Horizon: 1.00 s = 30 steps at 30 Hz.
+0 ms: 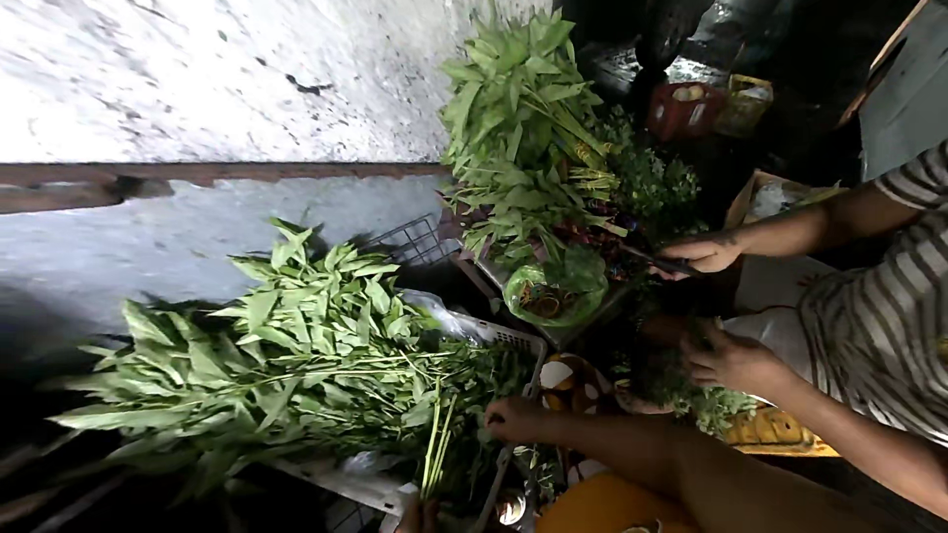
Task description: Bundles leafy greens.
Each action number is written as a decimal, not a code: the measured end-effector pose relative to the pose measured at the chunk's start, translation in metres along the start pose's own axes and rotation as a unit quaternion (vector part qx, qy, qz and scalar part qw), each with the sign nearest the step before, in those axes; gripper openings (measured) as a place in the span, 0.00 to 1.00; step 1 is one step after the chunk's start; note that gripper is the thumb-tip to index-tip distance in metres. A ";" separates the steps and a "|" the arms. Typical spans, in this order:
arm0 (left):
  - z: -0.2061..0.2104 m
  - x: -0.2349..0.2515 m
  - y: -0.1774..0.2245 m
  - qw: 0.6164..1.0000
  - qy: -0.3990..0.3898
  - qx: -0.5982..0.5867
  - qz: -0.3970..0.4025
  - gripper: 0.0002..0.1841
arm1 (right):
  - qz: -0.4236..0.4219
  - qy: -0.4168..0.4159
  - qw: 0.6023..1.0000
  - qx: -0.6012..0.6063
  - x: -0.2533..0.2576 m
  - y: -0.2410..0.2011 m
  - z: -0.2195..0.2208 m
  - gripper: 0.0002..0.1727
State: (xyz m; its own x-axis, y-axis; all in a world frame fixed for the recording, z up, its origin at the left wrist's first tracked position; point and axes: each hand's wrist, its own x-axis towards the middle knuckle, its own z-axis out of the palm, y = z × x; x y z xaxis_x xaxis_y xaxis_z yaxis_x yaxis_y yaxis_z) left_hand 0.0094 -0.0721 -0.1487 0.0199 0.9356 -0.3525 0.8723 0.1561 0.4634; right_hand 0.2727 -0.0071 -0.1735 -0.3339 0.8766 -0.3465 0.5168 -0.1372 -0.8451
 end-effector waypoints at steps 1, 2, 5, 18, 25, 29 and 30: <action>0.000 -0.001 0.001 1.000 0.002 -0.003 -0.001 0.22 | -0.004 -0.002 1.000 -0.011 -0.003 -0.003 -0.001 0.17; 0.000 -0.001 0.003 1.000 0.005 -0.005 0.001 0.21 | -0.008 -0.010 1.000 -0.022 -0.009 -0.010 -0.004 0.17; -0.001 -0.003 0.005 1.000 0.011 0.000 -0.001 0.21 | -0.025 -0.070 0.995 -0.066 -0.030 -0.035 -0.015 0.17; -0.001 -0.003 0.010 1.000 0.008 0.003 -0.029 0.21 | -0.191 0.223 0.924 -0.247 -0.079 -0.064 -0.112 0.15; 0.002 -0.003 0.010 1.000 0.012 -0.002 -0.029 0.21 | -0.019 0.241 0.927 -0.286 -0.060 -0.069 -0.133 0.19; 0.000 -0.003 0.013 1.000 0.008 0.003 -0.028 0.21 | 0.029 0.207 0.930 -0.303 -0.046 -0.078 -0.145 0.20; 0.000 -0.003 0.013 1.000 0.010 0.001 -0.028 0.21 | 0.016 0.214 0.928 -0.303 -0.042 -0.082 -0.149 0.19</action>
State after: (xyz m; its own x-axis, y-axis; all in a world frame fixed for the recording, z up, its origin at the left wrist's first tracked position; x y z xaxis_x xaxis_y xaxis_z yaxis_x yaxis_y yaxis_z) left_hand 0.0201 -0.0733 -0.1414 -0.0385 0.9313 -0.3621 0.8730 0.2076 0.4412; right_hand 0.3618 0.0355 -0.0290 -0.0334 0.9973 -0.0649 0.9132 0.0040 -0.4075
